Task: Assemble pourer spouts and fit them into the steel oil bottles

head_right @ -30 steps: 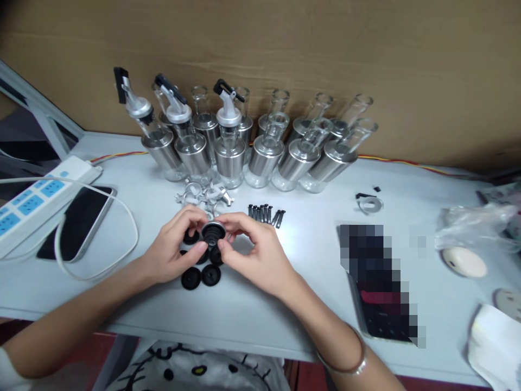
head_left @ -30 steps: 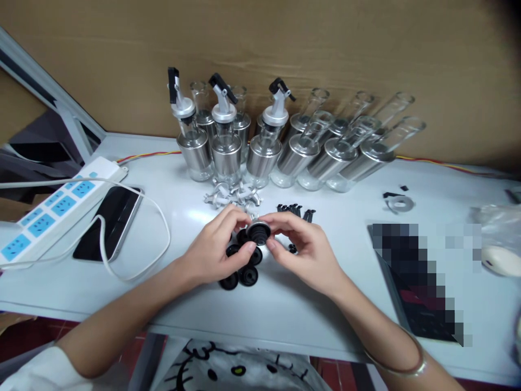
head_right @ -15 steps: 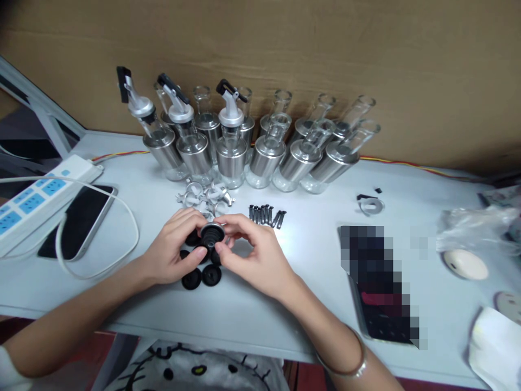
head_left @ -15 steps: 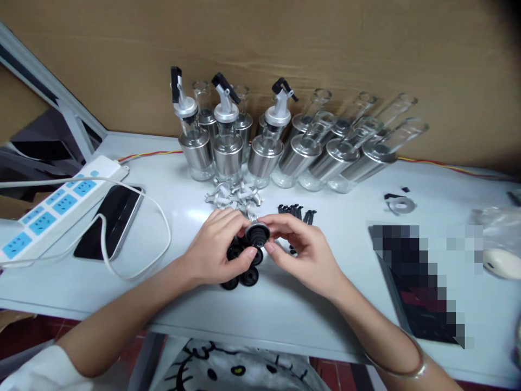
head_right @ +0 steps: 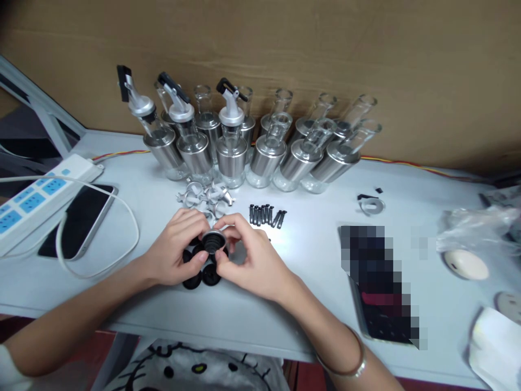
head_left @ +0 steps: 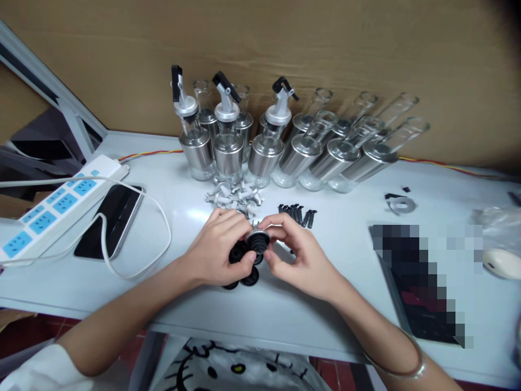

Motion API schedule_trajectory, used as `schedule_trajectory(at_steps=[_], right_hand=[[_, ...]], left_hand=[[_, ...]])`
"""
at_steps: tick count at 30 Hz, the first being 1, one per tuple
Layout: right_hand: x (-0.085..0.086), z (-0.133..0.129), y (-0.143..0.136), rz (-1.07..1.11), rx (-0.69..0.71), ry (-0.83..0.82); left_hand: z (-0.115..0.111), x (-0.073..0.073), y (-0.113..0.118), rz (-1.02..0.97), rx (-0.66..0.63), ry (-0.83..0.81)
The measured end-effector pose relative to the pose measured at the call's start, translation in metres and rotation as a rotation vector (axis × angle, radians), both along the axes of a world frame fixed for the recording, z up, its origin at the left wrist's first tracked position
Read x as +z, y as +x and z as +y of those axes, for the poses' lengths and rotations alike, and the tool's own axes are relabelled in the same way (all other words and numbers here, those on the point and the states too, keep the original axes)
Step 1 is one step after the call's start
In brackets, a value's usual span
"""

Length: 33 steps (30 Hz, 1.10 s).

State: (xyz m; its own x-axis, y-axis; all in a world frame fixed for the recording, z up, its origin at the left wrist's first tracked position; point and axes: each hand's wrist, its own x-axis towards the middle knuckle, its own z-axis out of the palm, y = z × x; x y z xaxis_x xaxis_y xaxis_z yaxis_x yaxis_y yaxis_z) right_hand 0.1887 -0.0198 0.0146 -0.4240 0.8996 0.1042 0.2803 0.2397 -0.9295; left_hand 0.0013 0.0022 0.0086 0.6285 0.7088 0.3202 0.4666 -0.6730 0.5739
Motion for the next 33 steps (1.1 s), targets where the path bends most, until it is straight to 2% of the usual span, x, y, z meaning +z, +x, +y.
schedule_trajectory(at_steps=[11,21,33], right_hand=[[0.0037,-0.0008,-0.0025,-0.036,0.031,-0.077],[-0.002,-0.0026,-0.0004,-0.058,0.007,-0.02],[-0.0033,-0.0062,-0.0031,-0.032,-0.051,0.083]], left_hand=[[-0.0007,-0.0048,0.0025,-0.036,-0.001,-0.008],[-0.0013,0.0008,0.0039,-0.061,0.011,0.088],[-0.003,0.002,0.0036,-0.096,0.002,0.059]])
